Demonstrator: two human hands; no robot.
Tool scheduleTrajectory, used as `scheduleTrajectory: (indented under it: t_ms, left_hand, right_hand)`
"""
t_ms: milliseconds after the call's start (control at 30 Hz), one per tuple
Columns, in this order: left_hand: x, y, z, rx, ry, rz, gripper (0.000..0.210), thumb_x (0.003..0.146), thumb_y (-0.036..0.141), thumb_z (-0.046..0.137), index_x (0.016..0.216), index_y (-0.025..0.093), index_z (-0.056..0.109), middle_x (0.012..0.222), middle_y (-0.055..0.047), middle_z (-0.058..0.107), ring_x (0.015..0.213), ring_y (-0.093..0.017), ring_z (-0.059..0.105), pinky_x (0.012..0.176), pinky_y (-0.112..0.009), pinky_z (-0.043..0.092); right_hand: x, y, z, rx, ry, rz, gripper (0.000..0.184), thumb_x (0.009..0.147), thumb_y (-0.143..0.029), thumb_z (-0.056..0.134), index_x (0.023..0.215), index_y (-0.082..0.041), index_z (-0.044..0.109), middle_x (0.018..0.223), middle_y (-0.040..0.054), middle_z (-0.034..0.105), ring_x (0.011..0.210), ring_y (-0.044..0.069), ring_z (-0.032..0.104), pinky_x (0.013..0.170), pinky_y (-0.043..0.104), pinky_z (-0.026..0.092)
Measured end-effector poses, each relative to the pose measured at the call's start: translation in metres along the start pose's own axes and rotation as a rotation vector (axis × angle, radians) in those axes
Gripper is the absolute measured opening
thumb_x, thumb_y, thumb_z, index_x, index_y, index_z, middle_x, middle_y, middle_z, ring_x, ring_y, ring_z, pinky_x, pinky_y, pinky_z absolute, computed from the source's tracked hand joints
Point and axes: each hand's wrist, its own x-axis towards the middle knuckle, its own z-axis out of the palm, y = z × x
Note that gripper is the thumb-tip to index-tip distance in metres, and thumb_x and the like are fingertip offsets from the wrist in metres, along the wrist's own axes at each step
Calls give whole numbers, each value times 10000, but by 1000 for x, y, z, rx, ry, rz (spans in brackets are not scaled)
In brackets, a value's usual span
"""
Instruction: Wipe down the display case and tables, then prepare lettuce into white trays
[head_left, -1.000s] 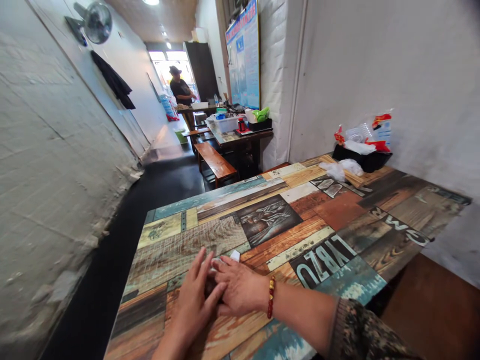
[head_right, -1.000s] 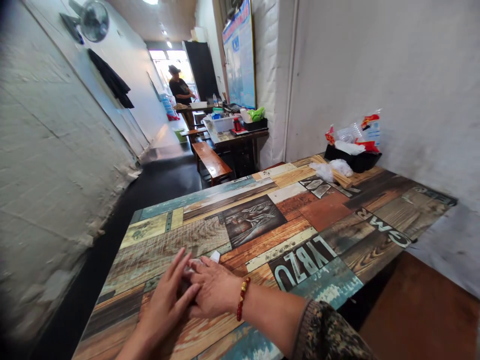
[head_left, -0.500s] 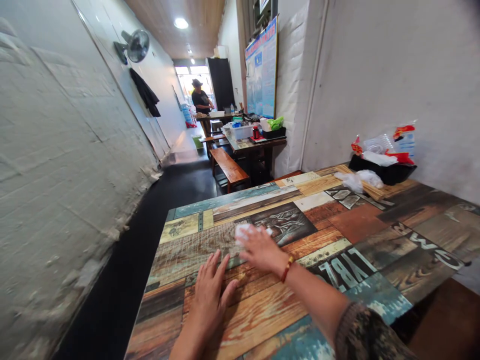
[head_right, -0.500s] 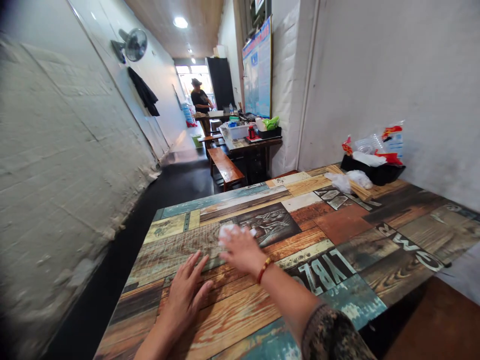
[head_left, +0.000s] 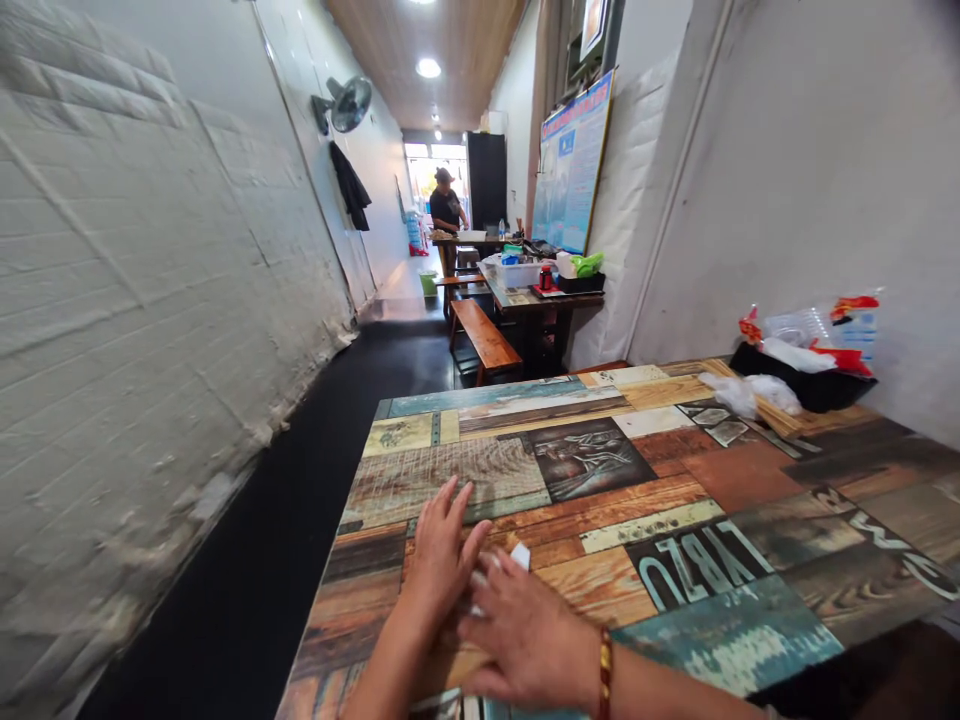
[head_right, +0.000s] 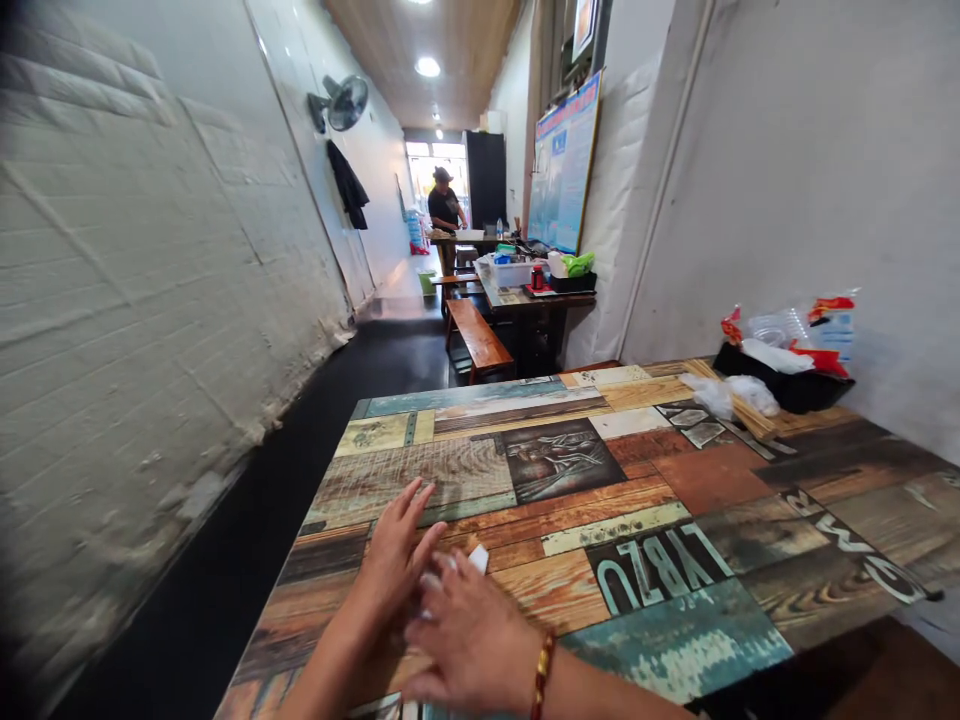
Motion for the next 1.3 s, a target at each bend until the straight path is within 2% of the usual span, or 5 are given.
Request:
scheduleTrajectory:
  t_ms: [167, 433, 700, 1133, 1300]
  left_hand:
    - [-2, -1, -1, 7, 17, -9, 446, 885, 394, 528, 1290, 209, 555, 1403, -174, 526, 1293, -311, 496, 1072, -563, 372]
    - [-4, 9, -8, -11, -19, -39, 460, 881, 384, 554, 1296, 187, 552, 1414, -191, 515, 1305, -315, 483, 1086, -574, 341]
    - [-5, 8, -8, -11, -15, -31, 455, 882, 374, 552, 1309, 217, 538, 1417, -173, 517, 1290, -305, 500, 1075, -571, 359]
    - [13, -3, 6, 3, -41, 49, 509, 864, 492, 493, 1265, 187, 566, 1364, -177, 551, 1241, -339, 542, 1028, -540, 433]
    - [14, -9, 15, 50, -101, 117, 509, 872, 495, 461, 1242, 168, 585, 1334, -185, 579, 1209, -333, 571, 1004, -513, 467]
  right_hand:
    - [-20, 0, -7, 72, -40, -13, 563, 937, -587, 393, 1428, -310, 397, 1529, 23, 390, 1433, 257, 264, 1185, 506, 201]
    - [-73, 74, 2, -158, 106, 564, 507, 967, -414, 416, 1458, -290, 390, 1559, 45, 336, 1451, 283, 248, 1156, 545, 264]
    - [-90, -3, 1, -6, -71, 163, 672, 907, -471, 526, 1500, -407, 216, 1576, -29, 282, 1450, 276, 260, 1151, 521, 297]
    - [-259, 159, -32, -395, 112, 1099, 519, 967, -471, 327, 1455, -306, 385, 1552, 25, 355, 1431, 262, 292, 1109, 511, 317]
    - [-246, 175, -35, -394, 130, 1213, 533, 962, -458, 346, 1454, -261, 401, 1560, 41, 338, 1438, 289, 266, 1142, 506, 255]
